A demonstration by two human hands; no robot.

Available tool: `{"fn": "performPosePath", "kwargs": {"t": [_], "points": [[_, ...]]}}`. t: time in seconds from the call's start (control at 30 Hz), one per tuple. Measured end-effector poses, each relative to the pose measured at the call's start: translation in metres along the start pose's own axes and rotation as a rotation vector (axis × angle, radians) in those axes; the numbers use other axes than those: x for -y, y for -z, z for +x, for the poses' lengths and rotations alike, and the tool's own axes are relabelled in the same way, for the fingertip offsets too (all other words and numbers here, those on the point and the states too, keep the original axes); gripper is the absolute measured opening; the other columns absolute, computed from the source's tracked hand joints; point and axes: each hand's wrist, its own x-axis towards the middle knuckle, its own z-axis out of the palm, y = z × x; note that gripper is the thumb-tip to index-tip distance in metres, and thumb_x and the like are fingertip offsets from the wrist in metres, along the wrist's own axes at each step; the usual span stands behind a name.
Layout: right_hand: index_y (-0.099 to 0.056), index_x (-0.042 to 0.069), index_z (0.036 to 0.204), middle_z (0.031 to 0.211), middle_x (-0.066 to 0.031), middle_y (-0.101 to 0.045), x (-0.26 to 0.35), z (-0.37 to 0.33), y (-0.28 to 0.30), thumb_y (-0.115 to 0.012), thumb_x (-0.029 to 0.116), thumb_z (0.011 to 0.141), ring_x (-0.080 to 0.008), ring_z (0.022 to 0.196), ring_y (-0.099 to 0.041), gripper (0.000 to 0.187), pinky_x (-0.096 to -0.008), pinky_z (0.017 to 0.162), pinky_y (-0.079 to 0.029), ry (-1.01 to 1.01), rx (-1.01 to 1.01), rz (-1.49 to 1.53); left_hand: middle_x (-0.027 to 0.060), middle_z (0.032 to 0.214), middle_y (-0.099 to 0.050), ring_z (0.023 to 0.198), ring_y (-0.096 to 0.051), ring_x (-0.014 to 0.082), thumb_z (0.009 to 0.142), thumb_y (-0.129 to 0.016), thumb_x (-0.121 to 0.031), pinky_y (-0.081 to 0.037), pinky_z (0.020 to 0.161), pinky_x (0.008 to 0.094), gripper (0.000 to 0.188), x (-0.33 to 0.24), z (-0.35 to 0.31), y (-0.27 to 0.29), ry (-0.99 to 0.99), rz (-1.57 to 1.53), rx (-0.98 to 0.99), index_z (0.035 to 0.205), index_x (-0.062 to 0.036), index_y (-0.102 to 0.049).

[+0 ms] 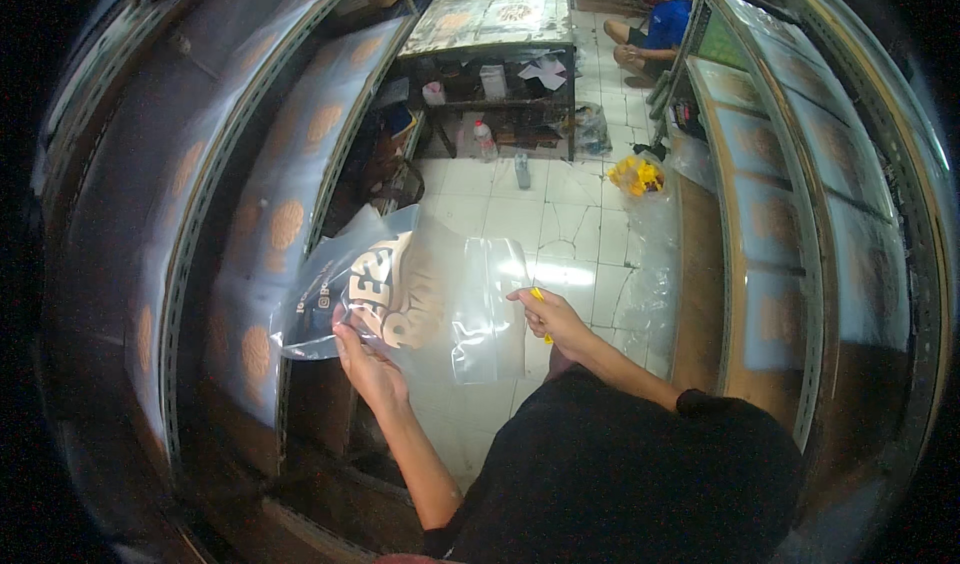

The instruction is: The person retrieves a transparent sheet with printed designs from a shelf, places it on a cardboard surface, and uses a yellow weeding tool to remove excess vinyl around the design. The person works on the sheet while sitting on the floor.

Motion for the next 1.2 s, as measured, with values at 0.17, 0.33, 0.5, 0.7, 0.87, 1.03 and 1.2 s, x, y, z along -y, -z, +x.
{"fn": "performPosePath", "kwargs": {"t": [0.17, 0.33, 0.5, 0.7, 0.87, 1.03, 1.2], "points": [[-0.068, 0.005, 0.122, 0.071, 0.0081, -0.045, 0.076, 0.064, 0.038, -0.056, 0.033, 0.108, -0.0026, 0.062, -0.039, 0.033, -0.0204, 0.056, -0.031, 0.221, -0.275, -0.123, 0.012, 0.138, -0.056, 0.125, -0.057, 0.0243, 0.11, -0.049, -0.043, -0.049, 0.104, 0.0377, 0.054, 0.042, 0.11, -0.091, -0.007, 0.049, 0.172, 0.15, -0.0072, -0.043], [-0.07, 0.009, 0.122, 0.074, 0.0092, -0.044, 0.181, 0.115, 0.068, -0.057, 0.026, 0.107, -0.0019, 0.066, -0.039, 0.026, -0.0197, 0.057, -0.032, 0.446, -0.293, -0.208, 0.0068, 0.139, -0.058, 0.125, -0.058, 0.0214, 0.11, -0.049, -0.039, -0.05, 0.106, 0.0388, 0.053, 0.074, 0.191, -0.186, 0.07, -0.213, 0.257, 0.155, -0.0146, -0.036], [-0.071, 0.01, 0.121, 0.076, 0.0087, -0.049, 0.254, 0.156, 0.093, -0.059, 0.022, 0.106, -0.0018, 0.068, -0.041, 0.022, -0.0183, 0.061, -0.034, 0.623, -0.394, -0.275, 0.0014, 0.137, -0.06, 0.123, -0.06, 0.0142, 0.109, -0.05, -0.037, -0.052, 0.104, 0.0338, 0.048, 0.105, 0.247, -0.253, 0.138, -0.375, 0.307, 0.152, -0.0175, -0.041], [-0.071, 0.009, 0.116, 0.085, 0.0039, -0.061, 0.326, 0.211, 0.112, -0.056, 0.016, 0.107, -0.004, 0.075, -0.05, 0.019, -0.0199, 0.067, -0.04, 0.792, -0.49, -0.438, 0.0001, 0.141, -0.058, 0.128, -0.057, 0.0174, 0.108, -0.051, -0.037, -0.049, 0.108, 0.0376, 0.049, 0.166, 0.341, -0.292, 0.249, -0.8, 0.611, 0.153, -0.0202, -0.042], [-0.071, 0.006, 0.104, 0.097, -0.0069, -0.07, 0.397, 0.258, 0.099, -0.059, -0.009, 0.086, -0.0201, 0.085, -0.062, 0.026, -0.0292, 0.074, -0.047, 1.14, -0.5, -0.931, 0.0034, 0.158, -0.043, 0.143, -0.042, 0.0224, 0.103, -0.056, -0.049, -0.041, 0.115, 0.0438, 0.064, 0.234, 0.382, -0.345, 0.485, -0.404, 0.516, 0.157, -0.0215, -0.036], [-0.073, 0.011, 0.102, 0.101, -0.006, -0.07, 0.447, 0.293, 0.08, -0.071, -0.001, 0.068, -0.026, 0.086, -0.062, 0.036, -0.0377, 0.073, -0.049, 1.338, -0.305, -1.68, 0.0126, 0.153, -0.048, 0.131, -0.054, 0.0262, 0.102, -0.055, -0.058, -0.043, 0.115, 0.0461, 0.066, 0.27, 0.397, -0.413, 1.298, -0.47, 0.523, 0.15, -0.0153, -0.045], [-0.07, 0.01, 0.091, 0.113, -0.0081, -0.075, 0.47, 0.318, 0.101, -0.069, -0.002, 0.07, -0.0254, 0.087, -0.061, 0.024, -0.0363, 0.074, -0.05, 1.341, -0.429, -1.656, 0.0282, 0.149, -0.051, 0.136, -0.052, 0.0426, 0.104, -0.043, -0.061, -0.042, 0.116, 0.0538, 0.079, 0.298, 0.464, -0.496, 1.15, -0.98, 0.948, 0.145, 0.0063, -0.047]]}}
